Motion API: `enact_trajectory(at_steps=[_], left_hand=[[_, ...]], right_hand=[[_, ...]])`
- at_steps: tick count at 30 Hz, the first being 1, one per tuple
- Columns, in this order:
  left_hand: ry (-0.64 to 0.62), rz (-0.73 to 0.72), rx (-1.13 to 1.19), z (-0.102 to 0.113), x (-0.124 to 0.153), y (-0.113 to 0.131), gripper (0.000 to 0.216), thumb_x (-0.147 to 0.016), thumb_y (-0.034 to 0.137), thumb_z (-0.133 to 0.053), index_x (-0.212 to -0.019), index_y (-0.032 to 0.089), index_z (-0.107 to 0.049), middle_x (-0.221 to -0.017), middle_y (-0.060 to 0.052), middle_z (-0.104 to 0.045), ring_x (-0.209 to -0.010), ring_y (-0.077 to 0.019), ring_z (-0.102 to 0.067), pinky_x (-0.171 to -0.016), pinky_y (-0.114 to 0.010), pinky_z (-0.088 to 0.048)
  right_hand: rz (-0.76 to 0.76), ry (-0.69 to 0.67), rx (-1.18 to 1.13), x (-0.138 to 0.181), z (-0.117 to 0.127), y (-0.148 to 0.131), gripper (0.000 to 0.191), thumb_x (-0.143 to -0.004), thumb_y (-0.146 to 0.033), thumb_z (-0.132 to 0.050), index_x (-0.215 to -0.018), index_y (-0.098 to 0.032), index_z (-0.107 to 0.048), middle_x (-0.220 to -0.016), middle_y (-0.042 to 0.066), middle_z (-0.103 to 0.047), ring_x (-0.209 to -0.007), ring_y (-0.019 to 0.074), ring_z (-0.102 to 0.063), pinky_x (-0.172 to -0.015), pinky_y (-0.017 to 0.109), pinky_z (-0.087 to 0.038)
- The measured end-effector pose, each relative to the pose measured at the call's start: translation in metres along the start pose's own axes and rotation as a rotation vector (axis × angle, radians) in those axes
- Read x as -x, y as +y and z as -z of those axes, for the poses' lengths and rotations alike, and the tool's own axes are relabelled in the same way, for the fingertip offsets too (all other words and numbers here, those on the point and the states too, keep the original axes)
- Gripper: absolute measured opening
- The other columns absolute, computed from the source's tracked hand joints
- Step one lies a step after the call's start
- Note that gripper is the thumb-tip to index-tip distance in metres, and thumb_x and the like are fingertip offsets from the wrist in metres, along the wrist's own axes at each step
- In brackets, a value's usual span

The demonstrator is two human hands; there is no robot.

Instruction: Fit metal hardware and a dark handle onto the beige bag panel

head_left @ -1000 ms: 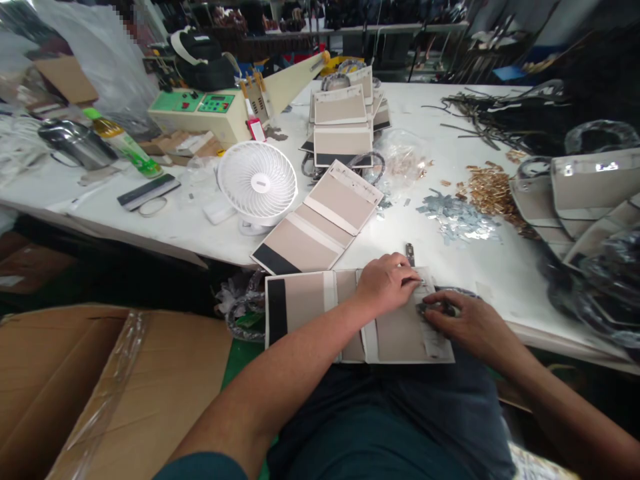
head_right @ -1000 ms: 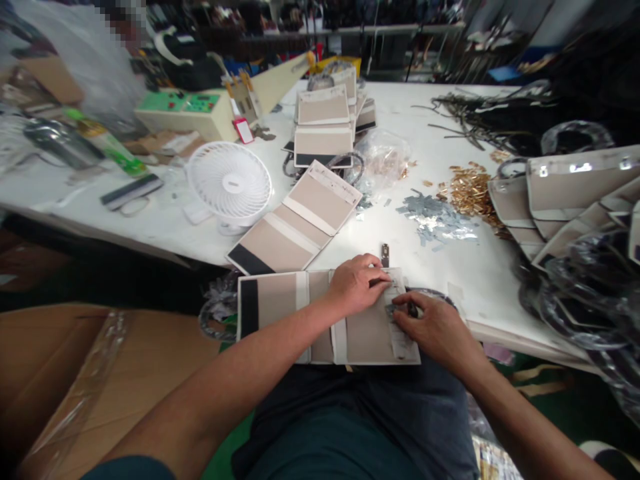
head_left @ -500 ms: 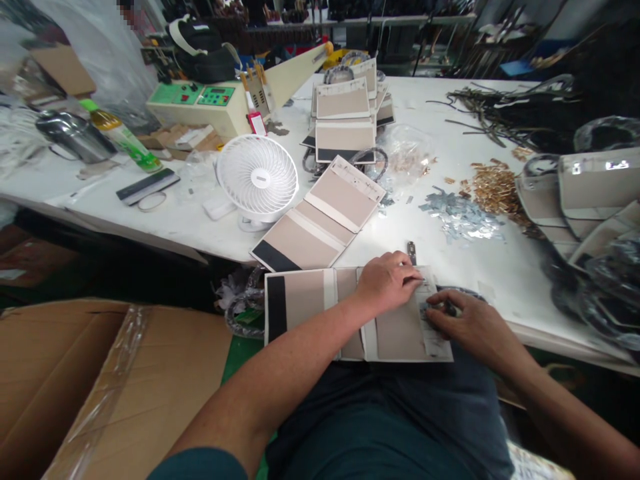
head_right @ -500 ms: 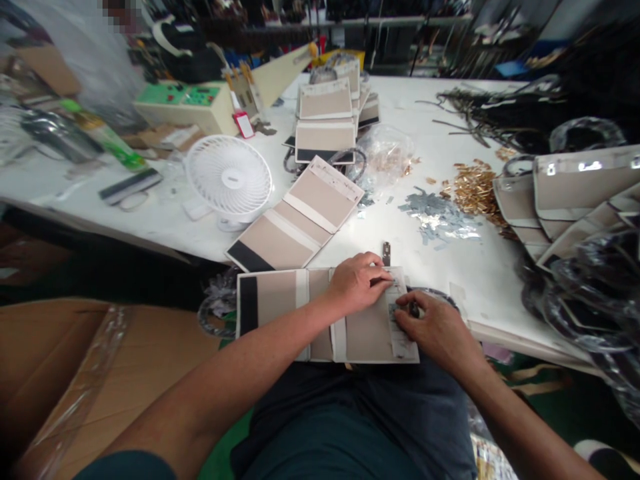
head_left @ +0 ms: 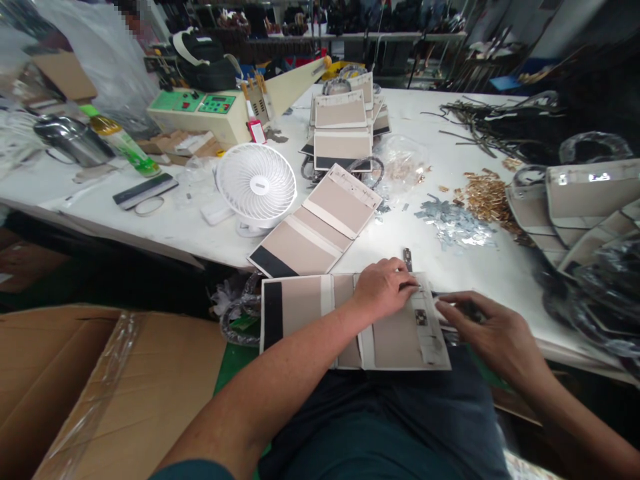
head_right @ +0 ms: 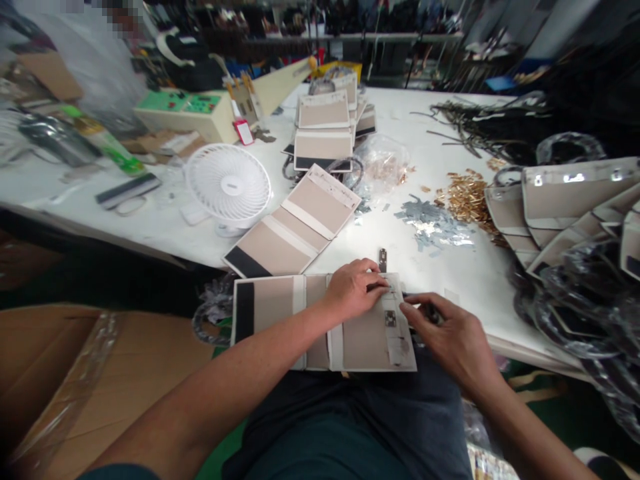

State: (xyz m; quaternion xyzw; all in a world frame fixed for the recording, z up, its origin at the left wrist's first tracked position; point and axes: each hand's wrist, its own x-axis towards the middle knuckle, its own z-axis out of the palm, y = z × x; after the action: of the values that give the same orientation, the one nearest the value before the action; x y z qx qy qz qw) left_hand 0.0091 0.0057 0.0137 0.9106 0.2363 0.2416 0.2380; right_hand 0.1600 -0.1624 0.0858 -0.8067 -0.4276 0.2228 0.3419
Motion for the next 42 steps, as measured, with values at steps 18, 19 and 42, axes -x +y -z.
enact_trajectory(at_steps=[18, 19, 42], left_hand=[[-0.049, -0.020, 0.099, -0.004, -0.006, -0.013, 0.017, -0.099, 0.041, -0.078, -0.106, 0.029, -0.086, -0.119, -0.005, -0.077, -0.107, -0.0195, -0.071, -0.101, -0.034, -0.056], [-0.045, -0.021, 0.106, -0.004, -0.006, -0.013, 0.016, -0.099, 0.041, -0.079, -0.105, 0.028, -0.086, -0.119, -0.005, -0.077, -0.107, -0.0196, -0.071, -0.101, -0.034, -0.056], [-0.643, 0.509, -0.026, 0.063, -0.058, 0.015, 0.039, -0.086, 0.059, -0.077, -0.088, 0.021, -0.082, -0.082, -0.004, -0.076, -0.079, -0.0222, -0.069, -0.071, -0.031, -0.048]], right_hand=[[-0.019, 0.380, -1.387, -0.101, -0.029, -0.007, 0.039, -0.074, -0.039, -0.078, -0.064, -0.024, -0.044, -0.055, -0.009, -0.037, -0.041, 0.0076, -0.030, -0.040, 0.023, -0.034], [-0.005, 0.375, -1.375, -0.100, -0.030, -0.010, 0.038, -0.076, -0.038, -0.078, -0.065, -0.024, -0.044, -0.055, -0.008, -0.037, -0.041, 0.0076, -0.030, -0.040, 0.023, -0.034], [0.365, 0.179, -0.744, -0.068, -0.045, -0.035, 0.047, -0.102, -0.056, -0.070, -0.069, -0.025, -0.057, -0.060, -0.002, -0.058, -0.051, 0.0173, -0.055, -0.052, 0.033, -0.045]])
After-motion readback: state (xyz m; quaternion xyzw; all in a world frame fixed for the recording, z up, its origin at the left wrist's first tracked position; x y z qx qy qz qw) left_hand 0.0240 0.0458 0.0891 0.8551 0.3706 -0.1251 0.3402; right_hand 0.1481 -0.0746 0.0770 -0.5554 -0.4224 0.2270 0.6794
